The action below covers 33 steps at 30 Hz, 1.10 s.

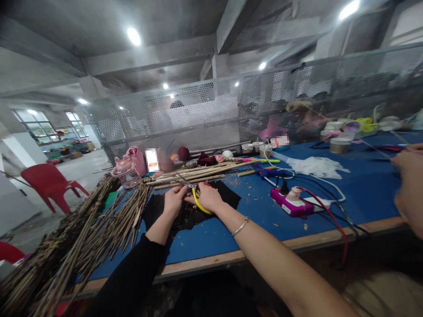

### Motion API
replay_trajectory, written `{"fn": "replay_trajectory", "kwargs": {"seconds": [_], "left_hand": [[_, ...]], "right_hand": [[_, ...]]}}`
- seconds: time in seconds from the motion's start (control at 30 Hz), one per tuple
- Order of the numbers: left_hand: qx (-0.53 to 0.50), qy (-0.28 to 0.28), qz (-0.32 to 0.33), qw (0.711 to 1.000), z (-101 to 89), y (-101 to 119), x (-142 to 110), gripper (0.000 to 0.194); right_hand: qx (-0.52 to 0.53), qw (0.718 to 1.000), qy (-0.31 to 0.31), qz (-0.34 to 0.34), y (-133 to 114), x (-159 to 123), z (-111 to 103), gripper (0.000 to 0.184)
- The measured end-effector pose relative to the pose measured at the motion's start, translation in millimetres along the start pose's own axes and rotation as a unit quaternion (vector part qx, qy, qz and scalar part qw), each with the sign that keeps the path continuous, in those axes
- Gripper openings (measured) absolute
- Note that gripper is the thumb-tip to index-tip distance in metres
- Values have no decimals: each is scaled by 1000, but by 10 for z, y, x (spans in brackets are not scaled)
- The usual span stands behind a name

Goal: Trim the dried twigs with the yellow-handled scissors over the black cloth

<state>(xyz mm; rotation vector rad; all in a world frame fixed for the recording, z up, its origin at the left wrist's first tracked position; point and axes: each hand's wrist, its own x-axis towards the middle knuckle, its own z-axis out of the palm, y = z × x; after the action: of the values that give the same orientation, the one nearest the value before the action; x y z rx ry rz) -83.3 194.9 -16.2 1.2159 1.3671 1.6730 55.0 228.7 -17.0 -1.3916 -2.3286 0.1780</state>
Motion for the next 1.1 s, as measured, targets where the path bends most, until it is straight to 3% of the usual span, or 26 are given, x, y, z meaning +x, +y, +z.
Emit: {"fn": "replay_trajectory", "kwargs": {"seconds": [0.17, 0.33, 0.6, 0.9, 1.1], "left_hand": [[28, -5, 22, 999, -13, -37, 12, 31], [69, -9, 42, 997, -54, -75, 39, 31], [49, -45, 57, 996, -40, -66, 15, 33], [38, -64, 3, 997, 9, -21, -23, 32], [22, -49, 23, 998, 6, -58, -18, 33]], "right_hand": [[0, 1000, -11, -15, 9, -11, -23, 64], [3, 999, -28, 18, -25, -26, -50, 61], [21, 999, -17, 35, -46, -4, -59, 56], [14, 999, 32, 10, -3, -9, -20, 60], [16, 999, 0, 41, -40, -3, -55, 56]]}}
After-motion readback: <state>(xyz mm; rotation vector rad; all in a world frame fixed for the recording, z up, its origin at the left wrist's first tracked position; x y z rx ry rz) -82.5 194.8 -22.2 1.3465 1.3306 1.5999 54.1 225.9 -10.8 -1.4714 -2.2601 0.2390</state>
